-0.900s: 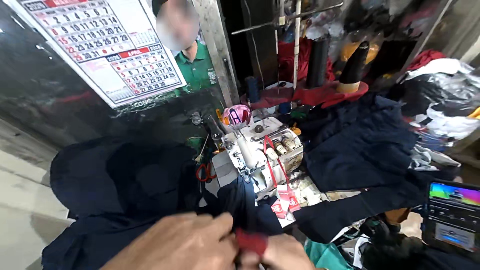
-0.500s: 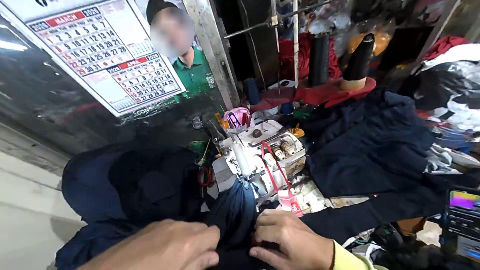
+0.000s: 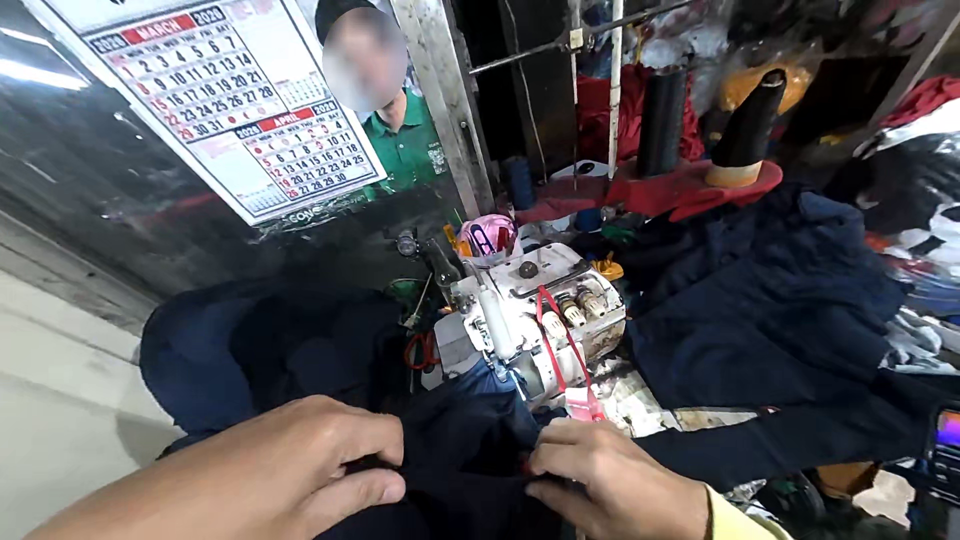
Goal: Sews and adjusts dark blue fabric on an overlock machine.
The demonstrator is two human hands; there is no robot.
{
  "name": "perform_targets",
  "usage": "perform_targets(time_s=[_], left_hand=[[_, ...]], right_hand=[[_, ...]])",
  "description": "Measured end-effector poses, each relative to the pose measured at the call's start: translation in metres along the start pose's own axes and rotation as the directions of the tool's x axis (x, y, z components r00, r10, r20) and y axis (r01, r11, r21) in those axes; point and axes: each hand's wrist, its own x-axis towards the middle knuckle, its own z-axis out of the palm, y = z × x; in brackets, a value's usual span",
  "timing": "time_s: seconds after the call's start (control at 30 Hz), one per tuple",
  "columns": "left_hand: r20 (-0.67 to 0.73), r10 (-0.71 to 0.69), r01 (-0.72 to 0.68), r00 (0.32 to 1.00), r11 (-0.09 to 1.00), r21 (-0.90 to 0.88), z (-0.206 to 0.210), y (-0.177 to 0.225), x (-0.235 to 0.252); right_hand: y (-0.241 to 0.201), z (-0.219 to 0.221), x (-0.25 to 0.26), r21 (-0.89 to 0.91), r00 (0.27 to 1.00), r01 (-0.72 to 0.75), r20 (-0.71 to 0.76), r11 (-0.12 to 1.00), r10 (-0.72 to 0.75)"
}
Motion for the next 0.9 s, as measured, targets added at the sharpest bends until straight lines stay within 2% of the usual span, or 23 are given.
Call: perform_targets(time_s=[0.1, 0.2, 0.33, 0.4, 0.43, 0.53, 0.57, 0.63, 0.77, 0.9], left_hand=[[0.025, 0.046, -0.046, 0.999, 0.999, -0.008, 0.001, -0.002, 0.000], [-0.013, 0.085, -0.085, 0.996, 0.996, 0.018, -0.001, -0.004, -0.005], [0.018, 0.135, -0.130, 0.991, 0.977, -0.170, 0.007, -0.010, -0.016], [0.016, 0.188, -0.177, 0.982, 0.949, -0.263, 0.015, -0.013, -0.017], [0.006, 0.219, -0.208, 0.976, 0.934, -0.289, 0.018, -0.016, -0.016], [-0.008, 0.280, -0.268, 0.960, 0.913, -0.308, 0.016, -0.016, -0.013], [-0.011, 0.280, -0.270, 0.960, 0.913, -0.306, 0.014, -0.016, -0.014], [-0.036, 0.245, -0.244, 0.969, 0.920, -0.308, 0.015, -0.019, -0.021], [-0.182, 0.128, -0.187, 0.975, 0.917, -0.352, 0.032, -0.034, -0.035], [-0.305, 0.059, -0.158, 0.951, 0.938, -0.310, 0.040, -0.040, -0.027]], right_hand=[[-0.002, -0.004, 0.004, 0.009, 0.999, 0.011, 0.038, 1.000, -0.012], [-0.004, -0.007, 0.006, 0.065, 0.999, -0.021, 0.047, 0.998, 0.018], [0.001, -0.009, -0.006, 0.294, 0.981, -0.130, -0.099, 0.947, 0.166], [-0.001, -0.001, 0.001, 0.242, 0.965, -0.158, -0.168, 0.957, 0.202], [-0.005, 0.001, 0.012, 0.164, 0.968, -0.171, -0.155, 0.972, 0.197], [-0.016, -0.003, 0.062, -0.028, 0.993, -0.112, 0.040, 0.993, 0.113], [-0.017, -0.004, 0.076, -0.035, 0.992, -0.079, 0.099, 0.996, 0.082], [-0.015, -0.004, 0.086, -0.012, 0.991, -0.025, 0.129, 1.000, 0.027], [-0.006, -0.008, 0.059, 0.163, 0.999, -0.047, 0.017, 0.985, 0.044], [0.000, -0.008, 0.041, 0.251, 0.996, -0.083, -0.002, 0.965, 0.086]])
